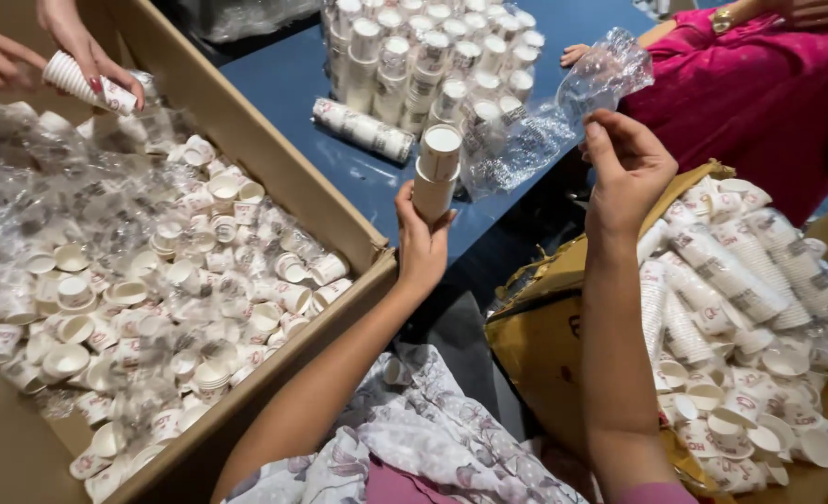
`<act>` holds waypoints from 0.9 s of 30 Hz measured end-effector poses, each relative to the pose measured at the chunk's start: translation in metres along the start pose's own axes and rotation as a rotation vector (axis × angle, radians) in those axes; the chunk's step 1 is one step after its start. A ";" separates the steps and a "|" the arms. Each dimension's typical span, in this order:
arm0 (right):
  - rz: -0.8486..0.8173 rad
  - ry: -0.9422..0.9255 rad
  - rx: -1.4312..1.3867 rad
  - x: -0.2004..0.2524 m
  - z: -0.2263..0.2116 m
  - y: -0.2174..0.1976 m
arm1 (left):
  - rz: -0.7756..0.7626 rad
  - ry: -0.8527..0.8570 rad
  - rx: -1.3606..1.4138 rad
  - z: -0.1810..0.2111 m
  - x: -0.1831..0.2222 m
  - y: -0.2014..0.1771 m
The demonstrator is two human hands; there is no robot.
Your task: The person sorts paper cups from a large box, stacks them, and places the stacks into plastic sleeves before setting them on a table. They then refill the large box with more loose paper cups from another container.
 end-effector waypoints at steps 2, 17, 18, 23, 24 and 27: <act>0.002 0.000 0.019 0.005 0.001 -0.015 | 0.049 -0.023 -0.061 -0.028 0.006 0.019; 0.115 0.048 -0.170 0.016 0.021 -0.038 | 0.238 0.195 -0.404 0.005 0.030 -0.010; 0.124 0.068 -0.176 0.016 0.022 -0.039 | 0.223 0.283 -0.383 0.018 0.033 -0.012; 0.126 0.075 -0.198 0.021 0.021 -0.038 | 0.217 0.503 -0.304 0.078 0.032 -0.034; 0.123 0.046 -0.165 0.023 0.019 -0.037 | 0.134 0.298 -0.215 0.076 0.021 -0.036; 0.102 -0.013 -0.135 0.028 0.014 -0.030 | -0.013 -0.048 0.028 0.065 0.006 -0.031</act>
Point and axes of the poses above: each hand's wrist, its own x-axis away from the middle knuckle, its own y-axis out of the palm, z = x × y, the point moved 6 cm from there along -x, towards the middle knuckle, and after that the axes turned 15 degrees about -x, right-handed, at the moved point
